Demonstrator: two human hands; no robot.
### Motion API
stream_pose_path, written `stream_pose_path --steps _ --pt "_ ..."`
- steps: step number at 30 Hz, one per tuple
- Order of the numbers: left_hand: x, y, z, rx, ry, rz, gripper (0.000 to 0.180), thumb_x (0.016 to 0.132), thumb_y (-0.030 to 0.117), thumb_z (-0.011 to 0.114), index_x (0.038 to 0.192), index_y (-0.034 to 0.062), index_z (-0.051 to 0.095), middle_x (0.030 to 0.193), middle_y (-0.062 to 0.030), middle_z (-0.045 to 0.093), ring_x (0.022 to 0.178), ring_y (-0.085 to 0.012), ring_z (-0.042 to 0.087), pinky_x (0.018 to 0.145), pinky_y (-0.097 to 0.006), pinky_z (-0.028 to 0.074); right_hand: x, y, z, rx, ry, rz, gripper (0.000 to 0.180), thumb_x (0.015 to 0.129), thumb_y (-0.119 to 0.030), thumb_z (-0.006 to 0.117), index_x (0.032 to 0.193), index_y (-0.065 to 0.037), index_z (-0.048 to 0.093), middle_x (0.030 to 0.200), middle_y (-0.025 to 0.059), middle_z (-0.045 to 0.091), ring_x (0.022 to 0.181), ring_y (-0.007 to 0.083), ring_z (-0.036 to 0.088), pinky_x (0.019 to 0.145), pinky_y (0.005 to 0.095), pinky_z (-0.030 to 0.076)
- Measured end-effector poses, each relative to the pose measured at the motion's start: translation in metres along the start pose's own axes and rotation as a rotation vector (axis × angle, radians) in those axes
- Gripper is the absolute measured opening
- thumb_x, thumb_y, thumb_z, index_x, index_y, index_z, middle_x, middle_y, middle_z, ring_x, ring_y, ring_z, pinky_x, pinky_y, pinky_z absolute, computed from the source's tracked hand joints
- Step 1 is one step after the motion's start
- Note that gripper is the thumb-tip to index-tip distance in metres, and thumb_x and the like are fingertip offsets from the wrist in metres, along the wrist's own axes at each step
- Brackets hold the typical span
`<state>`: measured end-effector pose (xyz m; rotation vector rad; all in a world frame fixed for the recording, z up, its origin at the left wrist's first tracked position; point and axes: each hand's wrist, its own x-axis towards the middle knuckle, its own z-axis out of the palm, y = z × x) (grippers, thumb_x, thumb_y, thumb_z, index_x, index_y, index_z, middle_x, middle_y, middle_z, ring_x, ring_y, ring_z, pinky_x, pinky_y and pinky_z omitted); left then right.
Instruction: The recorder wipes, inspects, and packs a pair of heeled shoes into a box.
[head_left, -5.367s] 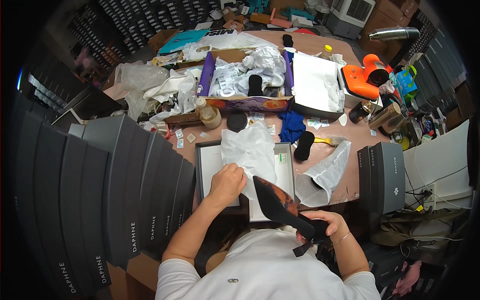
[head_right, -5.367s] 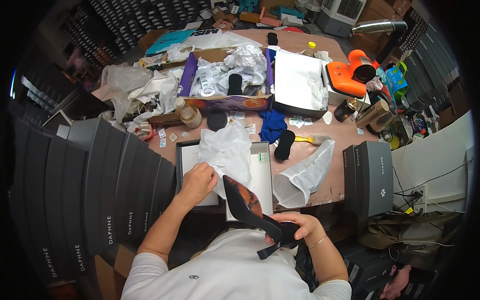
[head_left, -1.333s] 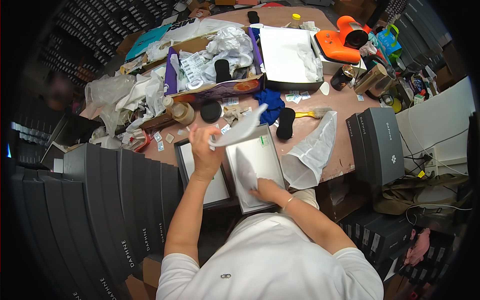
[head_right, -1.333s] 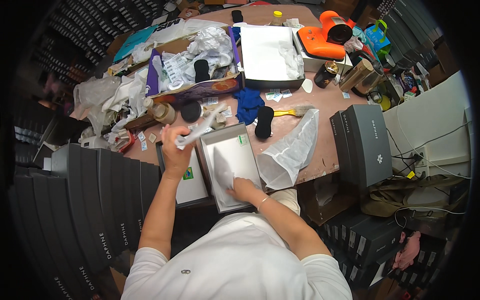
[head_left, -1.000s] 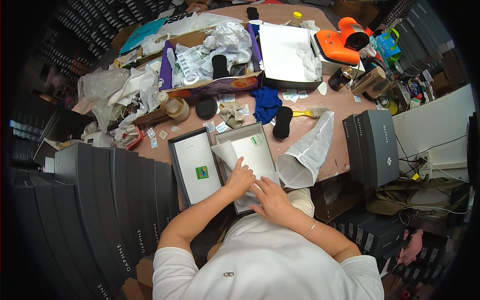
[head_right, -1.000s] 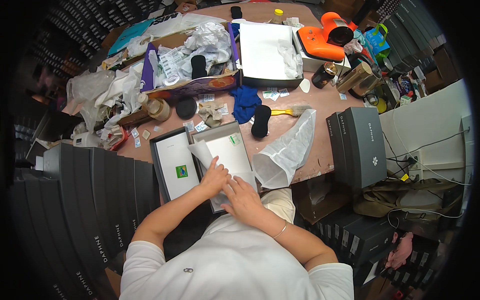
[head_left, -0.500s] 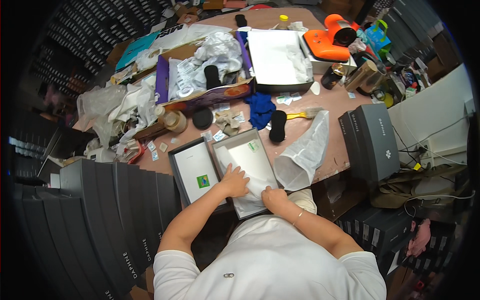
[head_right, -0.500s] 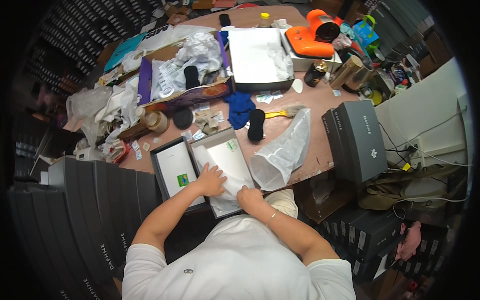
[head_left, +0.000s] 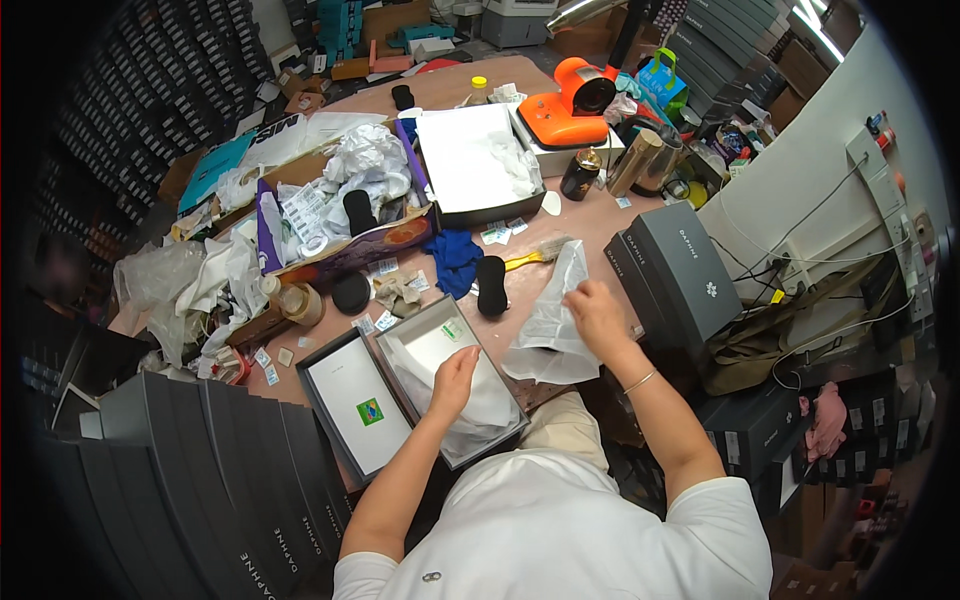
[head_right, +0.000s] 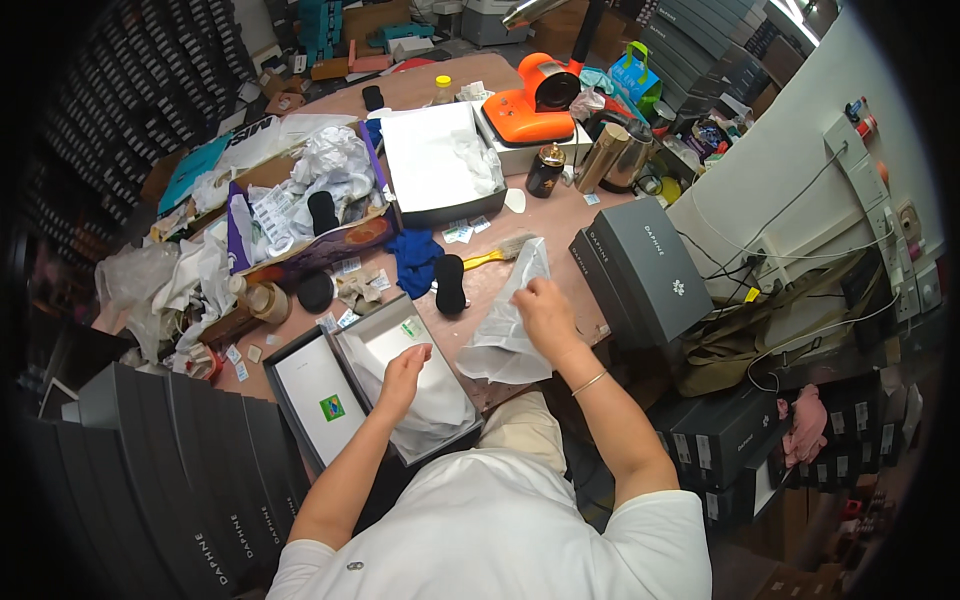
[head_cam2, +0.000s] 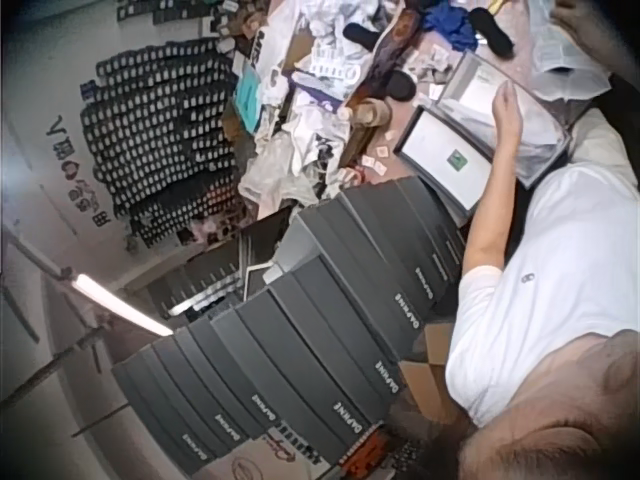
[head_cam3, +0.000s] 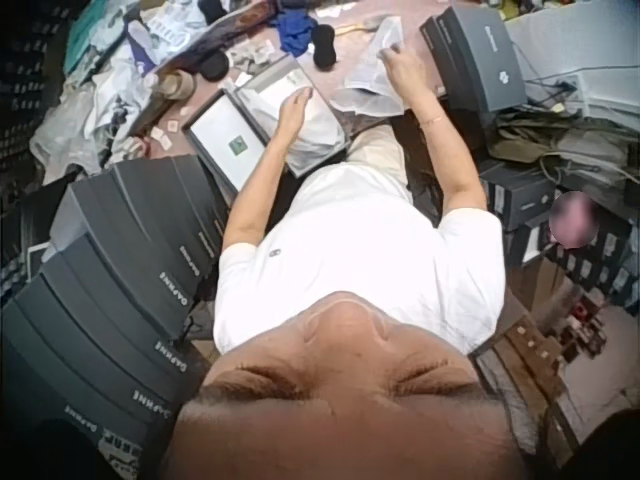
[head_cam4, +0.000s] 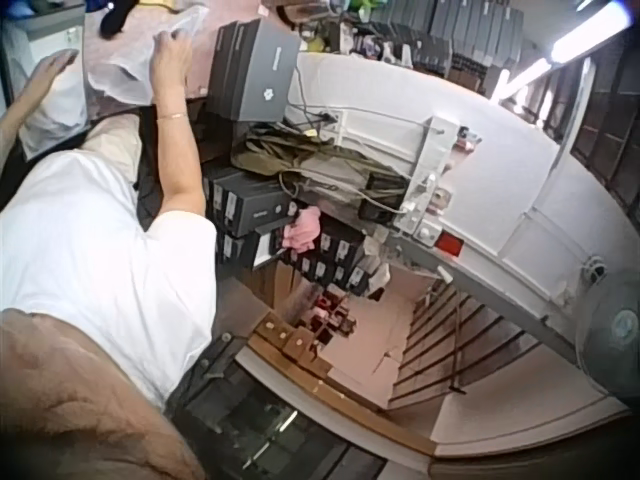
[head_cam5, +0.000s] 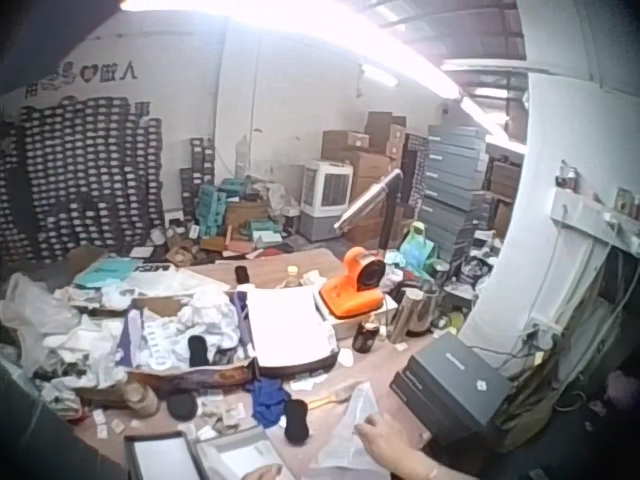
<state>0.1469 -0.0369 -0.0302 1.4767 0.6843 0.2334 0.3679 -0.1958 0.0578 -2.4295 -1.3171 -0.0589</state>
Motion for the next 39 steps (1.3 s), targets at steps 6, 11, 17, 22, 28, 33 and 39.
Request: stream_pose_path --steps 6,11,17,22,28,33,39 --pt "0.011 -0.001 0.047 -0.611 -0.007 -0.364 0.044 0.098 0.038 0.048 0.124 0.0030 0.053 0.118 -0.0106 0.058 0.113 -0.0207 0.054 0.099 -0.035 0.040 0.008 -0.022 -0.047 0.082 0.135 -0.141 0.018 0.088 -0.022 0.062 0.092 -0.005 0.062 0.094 0.0090 0.062 0.103 0.0355 0.055 0.083 0.0503 0.043" --pt "-0.002 -0.002 0.056 -0.551 0.032 -0.261 0.038 0.098 0.037 0.050 0.115 0.0044 0.059 0.113 -0.0078 0.060 0.111 -0.0181 0.054 0.097 -0.035 0.040 -0.018 -0.018 0.027 -0.185 -0.134 -0.269 0.020 0.081 -0.014 0.067 0.098 -0.006 0.065 0.091 0.0080 0.060 0.105 0.0329 0.054 0.086 0.0493 0.043" --pt "-0.009 0.000 0.012 -0.542 0.093 -0.207 0.043 0.098 0.041 0.047 0.118 0.0041 0.057 0.114 -0.0096 0.059 0.111 -0.0186 0.053 0.100 -0.038 0.039 0.014 0.001 -0.028 0.172 0.199 -0.056 0.009 0.082 -0.004 0.061 0.090 -0.004 0.067 0.080 0.0126 0.058 0.072 0.0297 0.059 0.064 0.0370 0.048" --pt "-0.019 0.046 0.052 -1.089 -0.171 -0.771 0.080 0.089 0.063 0.049 0.141 0.0038 0.036 0.131 -0.0158 0.053 0.127 -0.0276 0.046 0.106 -0.042 0.036 -0.011 -0.076 -0.090 0.889 -0.108 0.018 0.020 0.086 0.001 0.056 0.102 -0.002 0.067 0.075 0.0048 0.054 0.062 0.0100 0.052 0.056 0.0240 0.042" --pt "-0.034 0.011 0.063 -0.949 -0.306 -0.196 0.071 0.082 0.027 0.073 0.141 0.0098 0.038 0.128 -0.0083 0.055 0.114 -0.0201 0.055 0.095 -0.033 0.046 -0.086 -0.061 -0.045 1.379 -1.122 -0.298 0.024 0.087 -0.009 0.061 0.107 0.002 0.068 0.105 0.0141 0.065 0.093 0.0219 0.063 0.077 0.0254 0.050" --pt "-0.034 0.040 -0.032 -0.302 -0.103 -0.001 0.078 0.075 -0.004 0.071 0.143 0.0109 0.033 0.130 -0.0095 0.051 0.115 -0.0202 0.053 0.097 -0.033 0.045 -0.076 -0.043 -0.040 1.996 -0.559 0.365 0.078 0.090 -0.053 0.054 0.144 -0.002 0.030 0.140 0.0184 0.043 0.128 0.0324 0.045 0.105 0.0457 0.040" --pt "0.003 -0.039 -0.009 -0.759 0.627 -0.058 0.062 0.091 0.004 0.051 0.147 0.0038 0.024 0.142 -0.0175 0.036 0.127 -0.0264 0.043 0.104 -0.038 0.039 -0.037 -0.110 0.078 0.664 -0.616 -0.111 0.059 0.081 -0.020 0.068 0.130 0.004 0.046 0.131 0.0256 0.047 0.122 0.0378 0.045 0.102 0.0436 0.036"
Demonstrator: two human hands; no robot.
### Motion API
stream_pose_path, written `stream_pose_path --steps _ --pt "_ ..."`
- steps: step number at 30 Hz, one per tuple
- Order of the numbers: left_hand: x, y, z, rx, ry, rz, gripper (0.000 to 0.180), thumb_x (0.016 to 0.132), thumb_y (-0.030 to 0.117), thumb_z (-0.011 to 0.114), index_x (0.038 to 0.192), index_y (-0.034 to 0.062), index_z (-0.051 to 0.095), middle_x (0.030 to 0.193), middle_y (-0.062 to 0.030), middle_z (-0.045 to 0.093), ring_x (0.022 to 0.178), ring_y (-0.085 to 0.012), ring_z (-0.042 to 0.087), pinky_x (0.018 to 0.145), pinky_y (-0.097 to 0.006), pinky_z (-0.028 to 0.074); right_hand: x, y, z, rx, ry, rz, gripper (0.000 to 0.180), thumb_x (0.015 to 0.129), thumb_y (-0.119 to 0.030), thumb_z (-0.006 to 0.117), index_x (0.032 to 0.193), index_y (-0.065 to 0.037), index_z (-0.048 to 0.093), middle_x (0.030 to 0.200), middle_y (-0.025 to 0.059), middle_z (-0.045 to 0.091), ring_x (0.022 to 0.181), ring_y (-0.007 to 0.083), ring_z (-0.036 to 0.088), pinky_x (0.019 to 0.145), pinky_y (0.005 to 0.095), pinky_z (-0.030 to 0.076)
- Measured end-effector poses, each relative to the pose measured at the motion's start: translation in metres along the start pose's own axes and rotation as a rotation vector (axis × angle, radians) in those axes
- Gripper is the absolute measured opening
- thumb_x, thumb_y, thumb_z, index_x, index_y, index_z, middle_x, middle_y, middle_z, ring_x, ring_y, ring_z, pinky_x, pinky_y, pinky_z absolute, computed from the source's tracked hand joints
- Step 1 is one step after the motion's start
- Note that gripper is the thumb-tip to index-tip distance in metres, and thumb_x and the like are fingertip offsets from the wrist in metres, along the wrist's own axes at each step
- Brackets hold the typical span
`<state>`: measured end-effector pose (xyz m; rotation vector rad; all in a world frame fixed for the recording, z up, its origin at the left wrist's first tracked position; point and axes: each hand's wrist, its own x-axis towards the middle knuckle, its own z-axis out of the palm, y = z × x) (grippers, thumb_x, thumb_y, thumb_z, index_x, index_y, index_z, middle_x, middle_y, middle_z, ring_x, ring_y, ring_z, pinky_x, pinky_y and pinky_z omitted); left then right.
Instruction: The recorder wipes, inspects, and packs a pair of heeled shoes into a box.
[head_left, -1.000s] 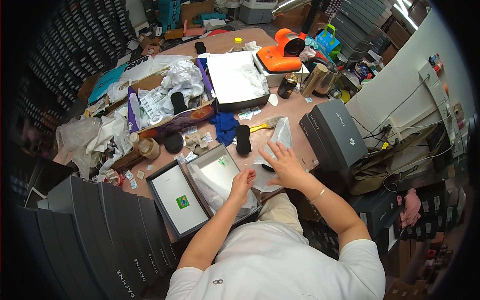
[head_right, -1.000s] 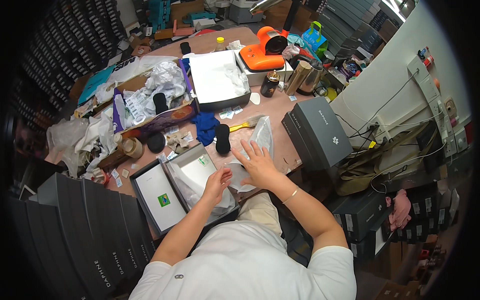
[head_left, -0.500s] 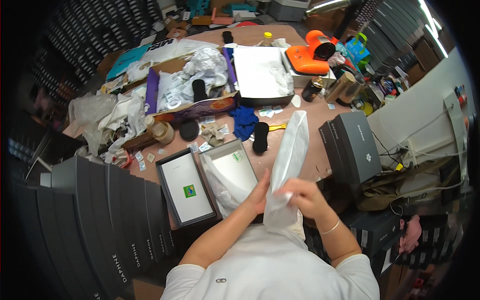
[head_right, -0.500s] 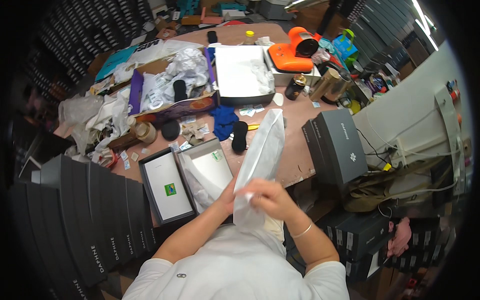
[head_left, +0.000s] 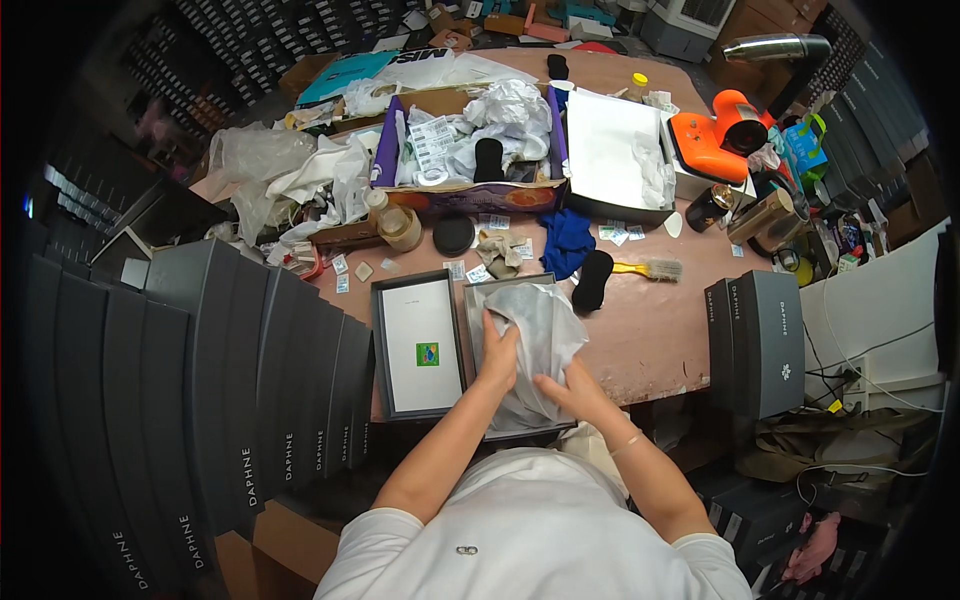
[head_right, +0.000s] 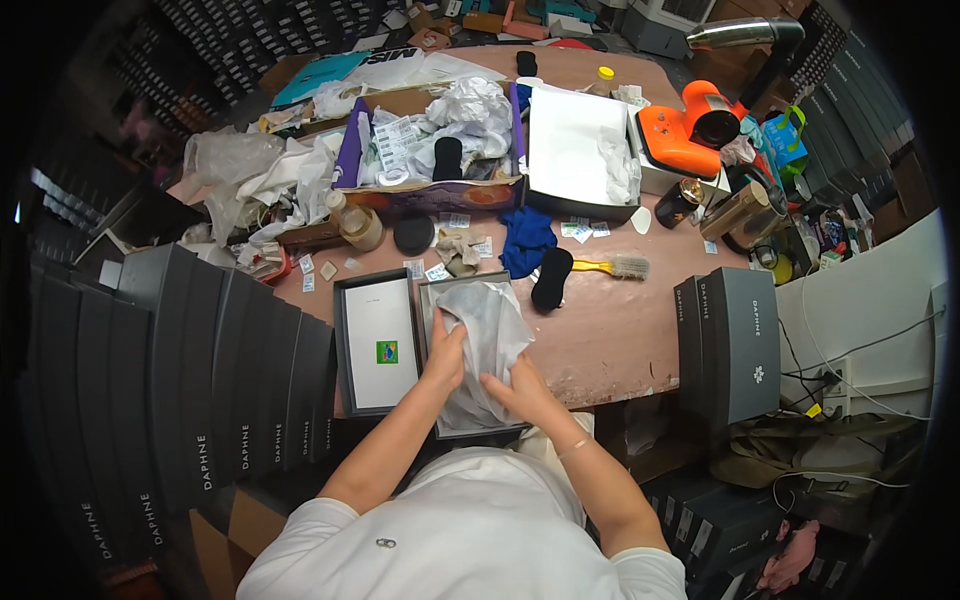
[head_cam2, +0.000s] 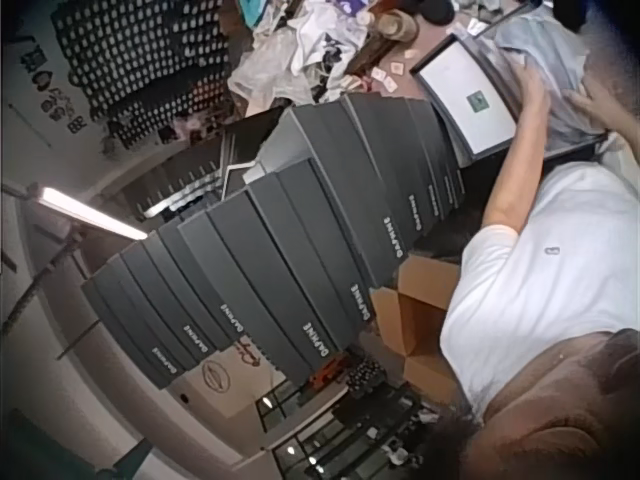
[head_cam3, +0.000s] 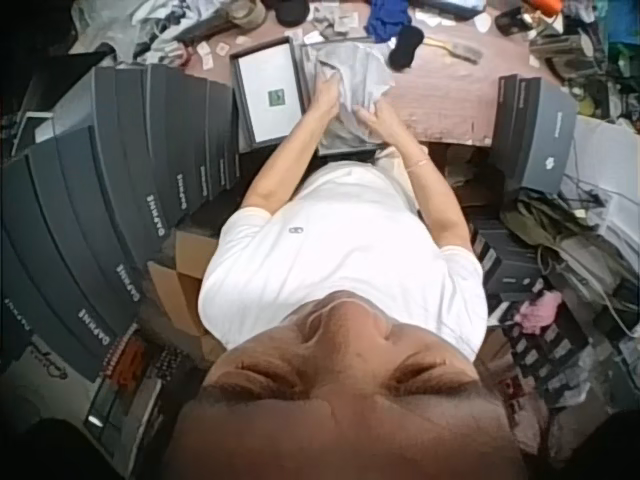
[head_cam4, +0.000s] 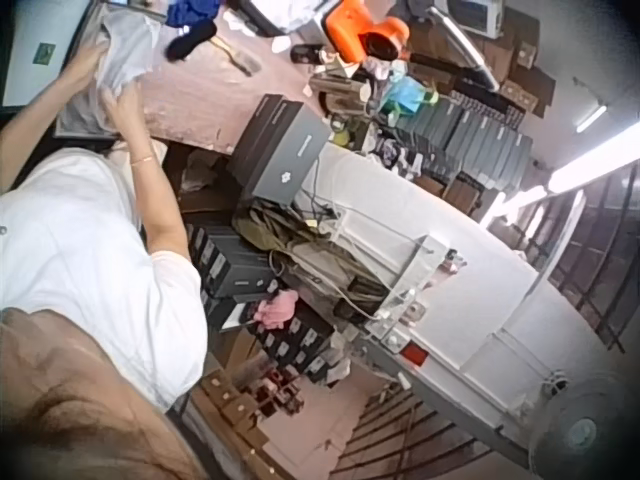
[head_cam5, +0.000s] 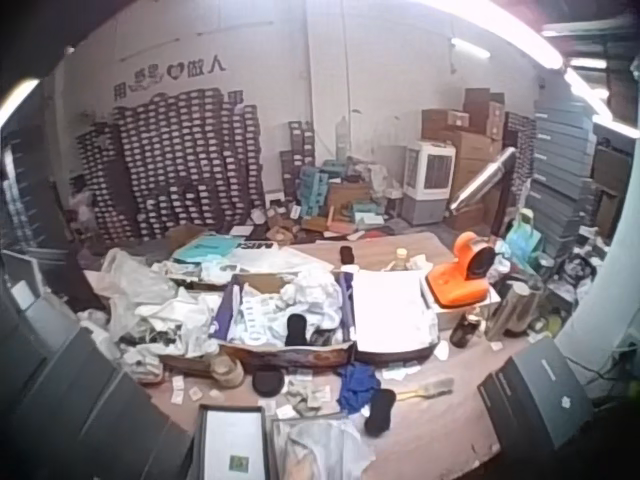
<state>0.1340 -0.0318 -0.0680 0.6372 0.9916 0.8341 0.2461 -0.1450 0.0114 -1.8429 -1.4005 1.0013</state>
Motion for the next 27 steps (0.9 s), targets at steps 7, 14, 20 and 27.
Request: stream_pose_path --steps 7,14,20,27 --pt "-0.063 0.027 -0.085 0.970 0.208 0.539 0.046 0.088 0.015 0.059 0.129 -0.0025 0.047 0.125 -0.0227 0.053 0.120 -0.0339 0.050 0.101 -0.038 0.039 0.013 0.018 0.019 -0.409 0.298 -0.210 0.046 0.080 -0.017 0.067 0.121 0.003 0.055 0.126 0.0254 0.051 0.112 0.0417 0.051 0.094 0.0435 0.043" --pt "-0.067 0.027 -0.130 1.302 -0.108 0.569 0.024 0.084 0.016 0.062 0.075 -0.0046 0.052 0.075 -0.0221 0.056 0.070 -0.0398 0.056 0.062 -0.044 0.046 -0.015 0.020 -0.017 -0.084 0.132 -0.140 0.051 0.083 -0.020 0.069 0.126 0.001 0.052 0.124 0.0228 0.054 0.115 0.0379 0.052 0.094 0.0443 0.044" --pt "-0.179 0.120 -0.084 -0.081 -0.503 -0.206 0.032 0.095 0.016 0.057 0.118 -0.0048 0.055 0.111 -0.0080 0.062 0.103 -0.0146 0.058 0.091 -0.029 0.045 -0.047 0.007 -0.031 0.403 0.111 0.090 0.072 0.092 -0.041 0.057 0.146 -0.004 0.027 0.137 0.0267 0.043 0.128 0.0346 0.044 0.103 0.0416 0.037" --pt "-0.094 0.012 -0.082 0.529 -0.061 0.038 0.079 0.087 0.043 0.066 0.141 -0.0033 0.031 0.145 -0.0240 0.030 0.132 -0.0370 0.035 0.107 -0.041 0.032 -0.001 0.067 0.002 0.132 0.269 0.374 0.056 0.092 -0.043 0.055 0.119 0.007 0.056 0.116 0.0301 0.059 0.108 0.0390 0.059 0.092 0.0404 0.046"
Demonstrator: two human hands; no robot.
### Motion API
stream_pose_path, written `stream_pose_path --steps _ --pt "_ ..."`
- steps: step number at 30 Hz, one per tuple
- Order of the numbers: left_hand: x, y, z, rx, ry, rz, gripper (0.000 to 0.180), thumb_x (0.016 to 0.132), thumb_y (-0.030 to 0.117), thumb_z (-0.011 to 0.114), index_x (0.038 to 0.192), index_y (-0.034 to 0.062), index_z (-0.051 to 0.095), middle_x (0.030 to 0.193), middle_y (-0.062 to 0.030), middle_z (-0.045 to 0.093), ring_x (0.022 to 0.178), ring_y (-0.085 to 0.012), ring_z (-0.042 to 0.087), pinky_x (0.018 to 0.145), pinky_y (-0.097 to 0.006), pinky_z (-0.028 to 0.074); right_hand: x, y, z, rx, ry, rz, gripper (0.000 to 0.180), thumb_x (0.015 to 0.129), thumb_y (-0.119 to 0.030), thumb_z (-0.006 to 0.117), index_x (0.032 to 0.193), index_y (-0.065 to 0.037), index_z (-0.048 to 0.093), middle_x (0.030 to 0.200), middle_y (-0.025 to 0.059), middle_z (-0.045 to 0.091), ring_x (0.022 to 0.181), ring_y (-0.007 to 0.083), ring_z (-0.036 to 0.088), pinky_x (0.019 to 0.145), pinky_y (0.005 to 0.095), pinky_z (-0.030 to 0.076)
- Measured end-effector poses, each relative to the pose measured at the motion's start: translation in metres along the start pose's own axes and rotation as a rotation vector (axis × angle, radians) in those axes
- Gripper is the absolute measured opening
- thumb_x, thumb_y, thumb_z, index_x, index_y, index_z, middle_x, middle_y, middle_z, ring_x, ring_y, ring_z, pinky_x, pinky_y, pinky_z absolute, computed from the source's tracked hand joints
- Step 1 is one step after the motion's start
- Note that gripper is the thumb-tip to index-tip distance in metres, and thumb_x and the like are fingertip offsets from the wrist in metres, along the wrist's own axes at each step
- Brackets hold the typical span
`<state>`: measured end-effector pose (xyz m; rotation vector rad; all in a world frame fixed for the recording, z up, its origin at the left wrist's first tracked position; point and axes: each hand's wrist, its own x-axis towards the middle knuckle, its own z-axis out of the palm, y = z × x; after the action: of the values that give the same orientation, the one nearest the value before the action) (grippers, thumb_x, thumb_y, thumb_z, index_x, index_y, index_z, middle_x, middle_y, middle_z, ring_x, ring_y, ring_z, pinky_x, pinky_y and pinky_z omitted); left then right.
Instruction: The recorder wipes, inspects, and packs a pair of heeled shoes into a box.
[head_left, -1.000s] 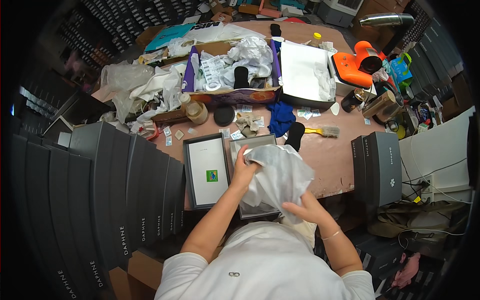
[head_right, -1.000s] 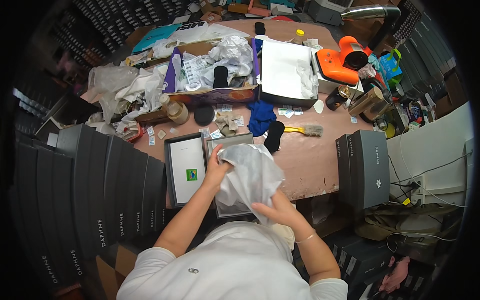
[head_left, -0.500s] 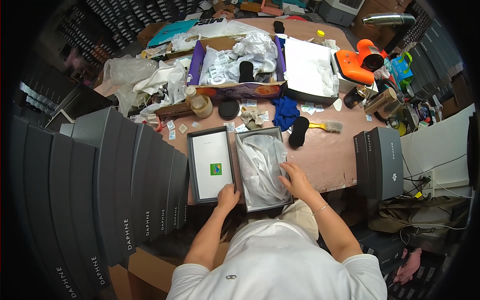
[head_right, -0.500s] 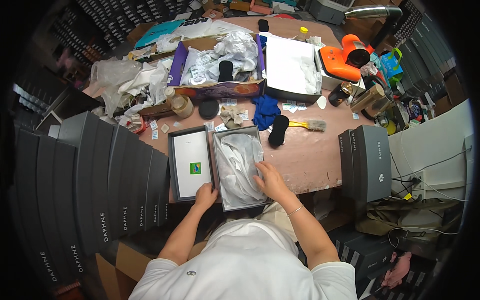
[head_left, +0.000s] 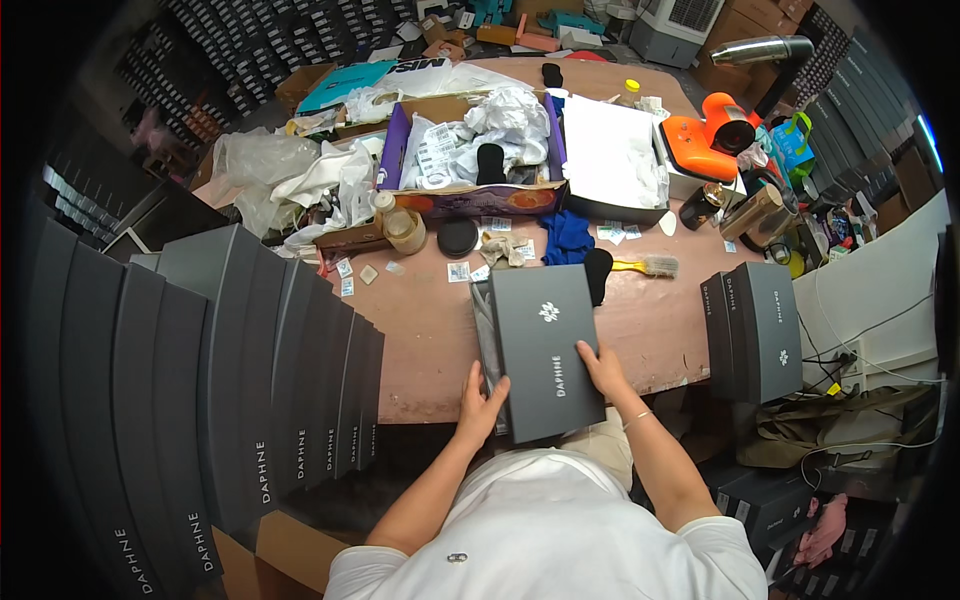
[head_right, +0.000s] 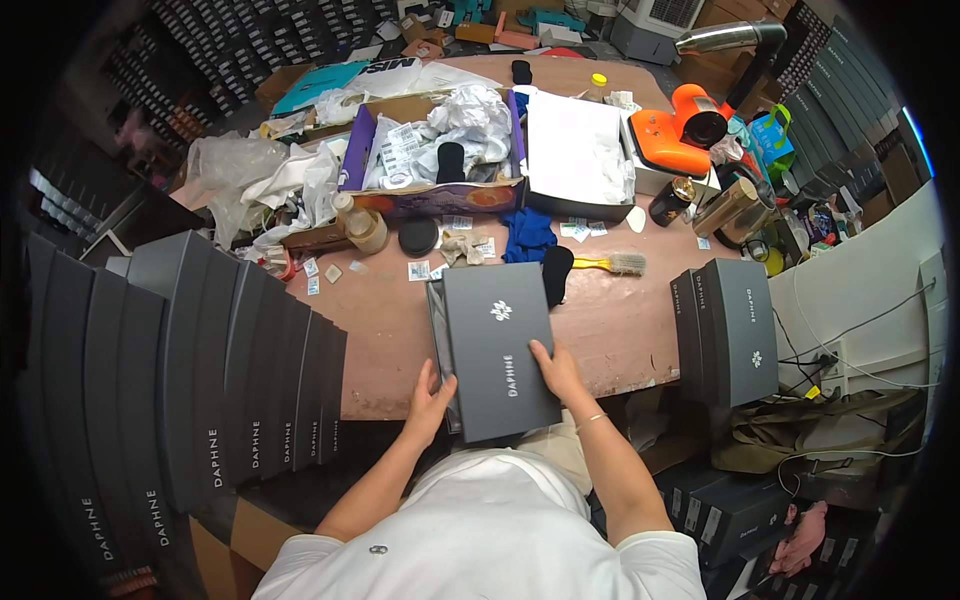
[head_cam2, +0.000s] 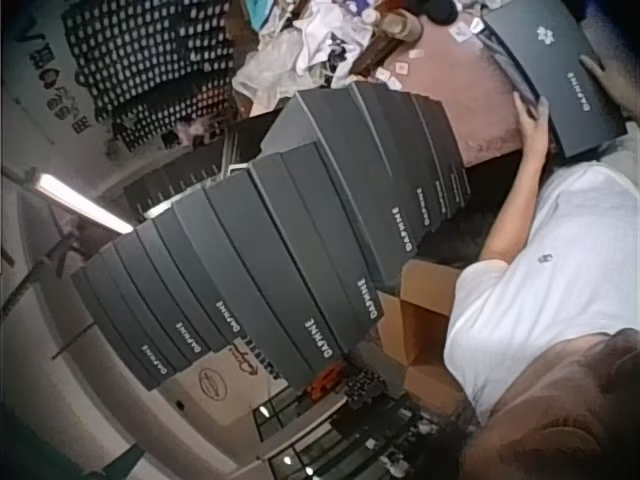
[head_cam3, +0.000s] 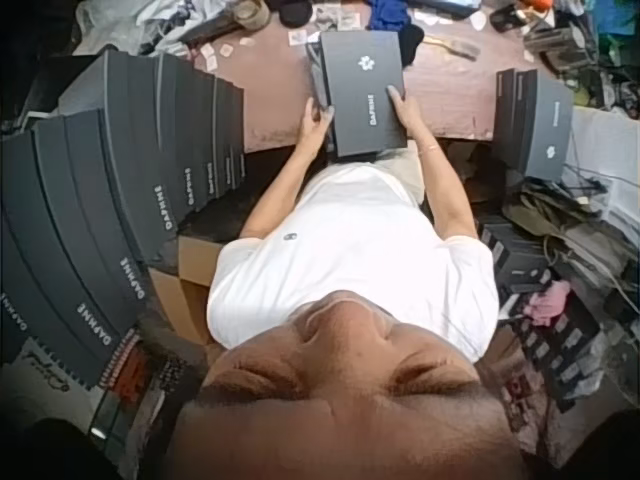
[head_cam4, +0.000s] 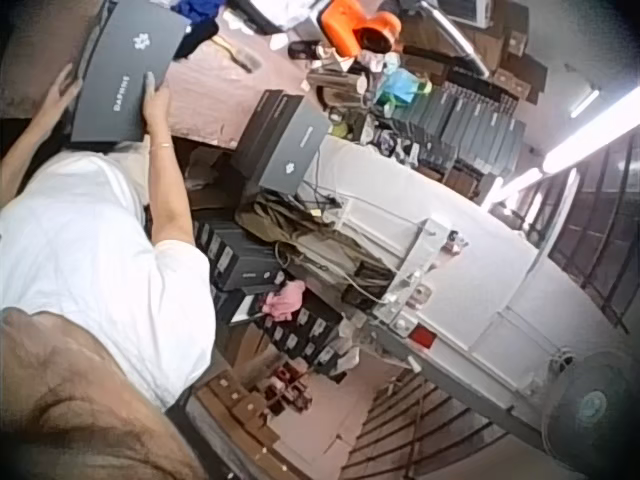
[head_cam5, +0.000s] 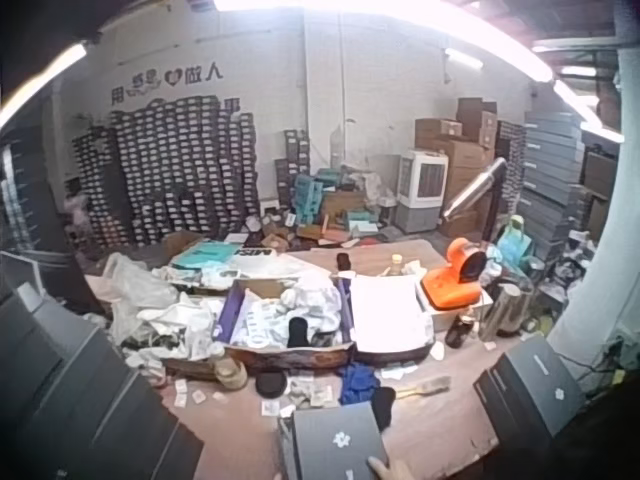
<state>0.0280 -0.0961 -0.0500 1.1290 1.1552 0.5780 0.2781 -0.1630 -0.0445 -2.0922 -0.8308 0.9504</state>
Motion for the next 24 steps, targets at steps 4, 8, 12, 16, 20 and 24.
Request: stream_pose_path --steps 4,8,12,16,20,24 --pt "0.038 -0.020 -0.015 0.060 -0.055 0.023 0.070 0.090 0.042 0.061 0.132 -0.0101 0.041 0.119 -0.0230 0.060 0.109 -0.0274 0.058 0.095 -0.035 0.043 0.017 -0.020 0.035 -0.295 0.182 -0.241 0.056 0.090 -0.045 0.057 0.110 0.007 0.061 0.097 0.0282 0.066 0.094 0.0373 0.065 0.084 0.0412 0.049" --pt "0.061 -0.025 -0.034 -0.077 -0.268 -0.376 0.061 0.090 0.035 0.064 0.130 -0.0071 0.046 0.120 -0.0155 0.059 0.112 -0.0235 0.056 0.095 -0.036 0.043 0.024 -0.019 0.021 0.347 -0.271 0.143 0.068 0.086 -0.050 0.060 0.128 0.003 0.052 0.135 0.0288 0.046 0.125 0.0337 0.048 0.100 0.0395 0.041" --pt "0.043 0.028 0.006 -0.206 -0.334 -0.242 0.055 0.090 0.032 0.064 0.128 -0.0036 0.048 0.123 -0.0126 0.057 0.116 -0.0217 0.053 0.097 -0.035 0.042 0.008 0.017 -0.008 0.402 -0.200 -0.157 0.081 0.085 -0.038 0.066 0.146 -0.001 0.027 0.148 0.0222 0.032 0.138 0.0288 0.028 0.112 0.0359 0.024" --pt "0.011 0.073 0.093 -0.178 -0.728 0.056 0.066 0.091 0.022 0.063 0.143 -0.0034 0.031 0.133 -0.0150 0.049 0.124 -0.0209 0.047 0.101 -0.034 0.041 -0.060 -0.009 -0.181 0.698 -0.071 0.000 0.080 0.080 -0.018 0.067 0.148 -0.004 0.027 0.137 0.0117 0.047 0.118 0.0195 0.050 0.100 0.0313 0.041" --pt "-0.022 0.133 0.181 0.022 -1.195 0.297 0.081 0.087 0.015 0.068 0.151 0.0119 0.018 0.146 -0.0131 0.036 0.124 -0.0209 0.048 0.103 -0.036 0.041 -0.121 0.039 -0.384 0.719 0.195 0.065 0.071 0.085 -0.029 0.064 0.143 -0.003 0.034 0.127 0.0107 0.055 0.109 0.0190 0.057 0.092 0.0296 0.047" --pt "-0.014 0.111 0.178 0.239 -1.107 0.280 0.079 0.087 0.021 0.069 0.150 0.0108 0.021 0.143 -0.0166 0.040 0.115 -0.0241 0.055 0.096 -0.037 0.046 -0.109 0.067 -0.470 -0.015 0.352 0.361 0.065 0.090 -0.032 0.061 0.141 0.001 0.037 0.131 0.0155 0.054 0.114 0.0221 0.055 0.097 0.0341 0.045"
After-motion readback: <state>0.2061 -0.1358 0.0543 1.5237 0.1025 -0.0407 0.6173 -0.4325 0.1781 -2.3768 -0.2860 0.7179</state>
